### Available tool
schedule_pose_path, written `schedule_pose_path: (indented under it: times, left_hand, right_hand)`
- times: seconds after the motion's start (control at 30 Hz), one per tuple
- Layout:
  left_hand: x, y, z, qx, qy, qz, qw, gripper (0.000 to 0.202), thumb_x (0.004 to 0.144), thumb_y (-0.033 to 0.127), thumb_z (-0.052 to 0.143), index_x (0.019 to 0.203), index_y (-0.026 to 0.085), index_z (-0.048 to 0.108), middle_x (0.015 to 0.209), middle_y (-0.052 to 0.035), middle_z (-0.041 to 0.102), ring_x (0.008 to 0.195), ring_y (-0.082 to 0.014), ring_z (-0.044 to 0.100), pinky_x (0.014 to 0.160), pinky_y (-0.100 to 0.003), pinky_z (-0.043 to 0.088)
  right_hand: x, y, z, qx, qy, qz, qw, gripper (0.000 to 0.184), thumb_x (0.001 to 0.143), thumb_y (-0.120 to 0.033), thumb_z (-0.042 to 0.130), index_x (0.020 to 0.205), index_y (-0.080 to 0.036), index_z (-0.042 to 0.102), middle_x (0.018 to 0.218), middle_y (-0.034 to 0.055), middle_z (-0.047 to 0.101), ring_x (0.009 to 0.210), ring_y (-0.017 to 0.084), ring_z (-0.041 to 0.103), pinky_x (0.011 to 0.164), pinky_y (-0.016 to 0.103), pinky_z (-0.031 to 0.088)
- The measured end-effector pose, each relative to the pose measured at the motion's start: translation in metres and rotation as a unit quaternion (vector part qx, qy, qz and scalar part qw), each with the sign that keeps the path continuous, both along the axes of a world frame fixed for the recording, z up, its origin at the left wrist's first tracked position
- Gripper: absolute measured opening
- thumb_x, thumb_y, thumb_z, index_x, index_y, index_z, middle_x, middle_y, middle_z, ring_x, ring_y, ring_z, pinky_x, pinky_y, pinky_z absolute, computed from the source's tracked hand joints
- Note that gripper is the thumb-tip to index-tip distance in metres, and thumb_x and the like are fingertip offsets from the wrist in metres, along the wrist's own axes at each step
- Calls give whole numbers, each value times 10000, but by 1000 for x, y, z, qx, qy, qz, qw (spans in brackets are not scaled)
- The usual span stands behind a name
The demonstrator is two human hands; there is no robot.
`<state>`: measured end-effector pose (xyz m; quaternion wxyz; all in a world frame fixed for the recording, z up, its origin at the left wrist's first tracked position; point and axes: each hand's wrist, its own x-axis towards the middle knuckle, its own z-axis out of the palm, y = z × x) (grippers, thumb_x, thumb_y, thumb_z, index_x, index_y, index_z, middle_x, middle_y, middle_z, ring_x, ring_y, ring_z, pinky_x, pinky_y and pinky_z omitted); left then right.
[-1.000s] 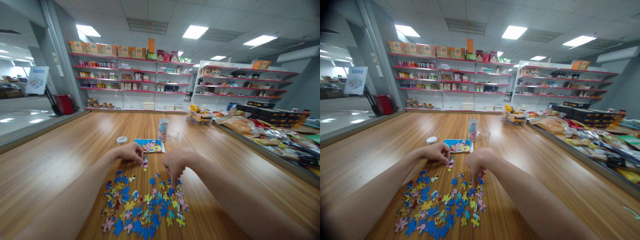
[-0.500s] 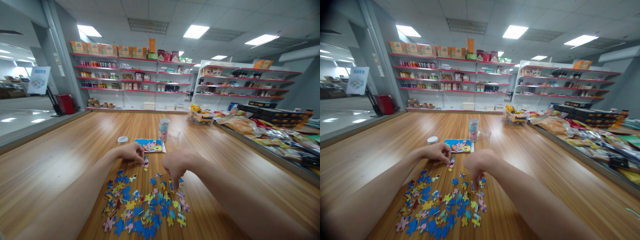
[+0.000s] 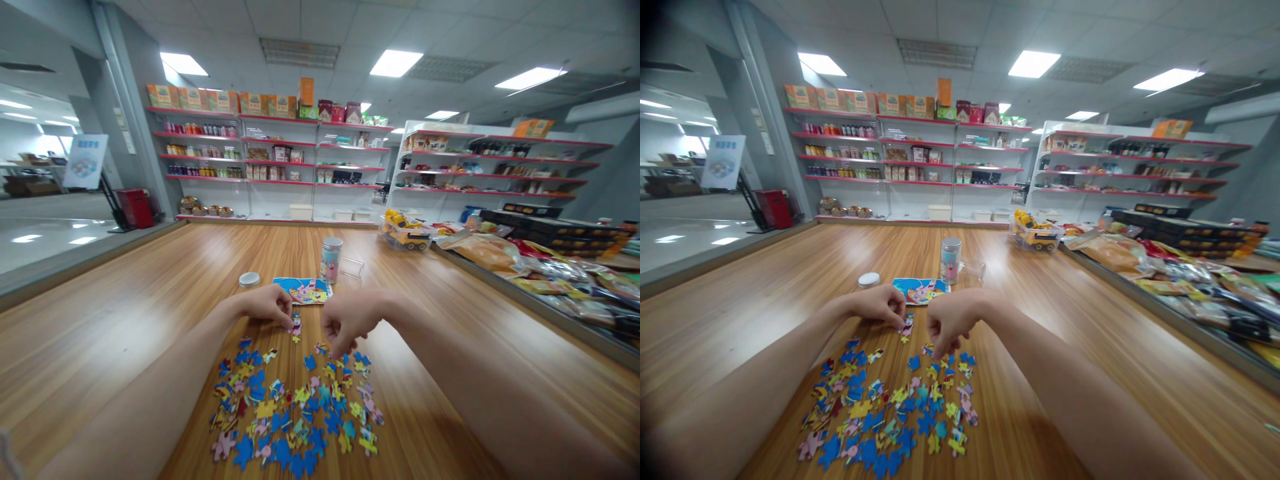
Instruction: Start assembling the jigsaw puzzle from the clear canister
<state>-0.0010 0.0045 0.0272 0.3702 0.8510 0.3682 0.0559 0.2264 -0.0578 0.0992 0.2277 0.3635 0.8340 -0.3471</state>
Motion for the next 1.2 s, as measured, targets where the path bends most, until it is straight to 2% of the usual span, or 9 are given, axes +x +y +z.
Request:
schedule_pose_path:
  times: [0.1,0.27,0.37,0.53,0.67,0.77,1.0,1.2]
  left_hand:
    - [-1,2,-2,9,-13,-5,1000,363,681,489,747,704,131,691,531,26,495,501,-97,383,461,-221,263]
    - [-3,5,-7,13,-35,-1,999,376,735,506,694,749,130,694,605,11,543,545,-102,408,485,-213,285]
    - [-3,6,-8,8,-35,-3,999,401,726,532,703,755,132,692,607,13,541,551,-103,406,489,-212,287]
    - [-2,6,-7,23,-30,-12,999,400,710,533,718,744,135,700,595,8,544,544,-106,416,492,-218,290]
    - [-1,6,-6,25,-17,-14,999,411,693,544,729,726,136,699,586,4,551,537,-109,430,493,-221,301]
    - [-1,5,-6,25,-14,-3,1000,417,677,545,742,712,133,690,589,0,560,541,-112,441,490,-223,302]
    - [1,3,-5,-7,-30,12,999,427,624,536,774,707,126,685,600,2,571,548,-110,447,491,-222,300]
    - [2,5,-7,-4,-22,22,1000,446,607,555,779,701,130,684,602,4,573,551,-111,448,485,-222,299]
  right_hand:
    - [8,19,-18,27,100,-50,993,270,760,-398,704,758,-143,616,680,0,644,585,109,588,461,181,422]
    - [12,36,-51,59,172,-119,976,221,773,-357,674,782,-141,627,620,-7,620,505,98,555,426,177,402]
    - [12,40,-62,65,211,-158,963,188,801,-324,631,841,-140,631,576,-17,589,452,94,533,395,170,389]
    - [20,43,-65,33,268,-162,949,231,788,-255,633,995,-152,645,557,-48,562,408,74,501,379,151,371]
    - [27,47,-68,14,298,-123,946,362,767,-260,678,1121,-181,679,544,-64,545,395,63,465,372,147,347]
    - [29,49,-71,13,295,-97,950,385,788,-276,667,1165,-201,688,546,-62,541,398,57,444,375,149,343]
    - [25,51,-77,14,305,-116,945,344,744,-293,725,1058,-156,693,527,-63,547,390,69,457,357,151,346]
    - [23,50,-79,14,306,-148,940,336,709,-352,767,950,-146,656,529,-68,533,380,68,455,335,144,332]
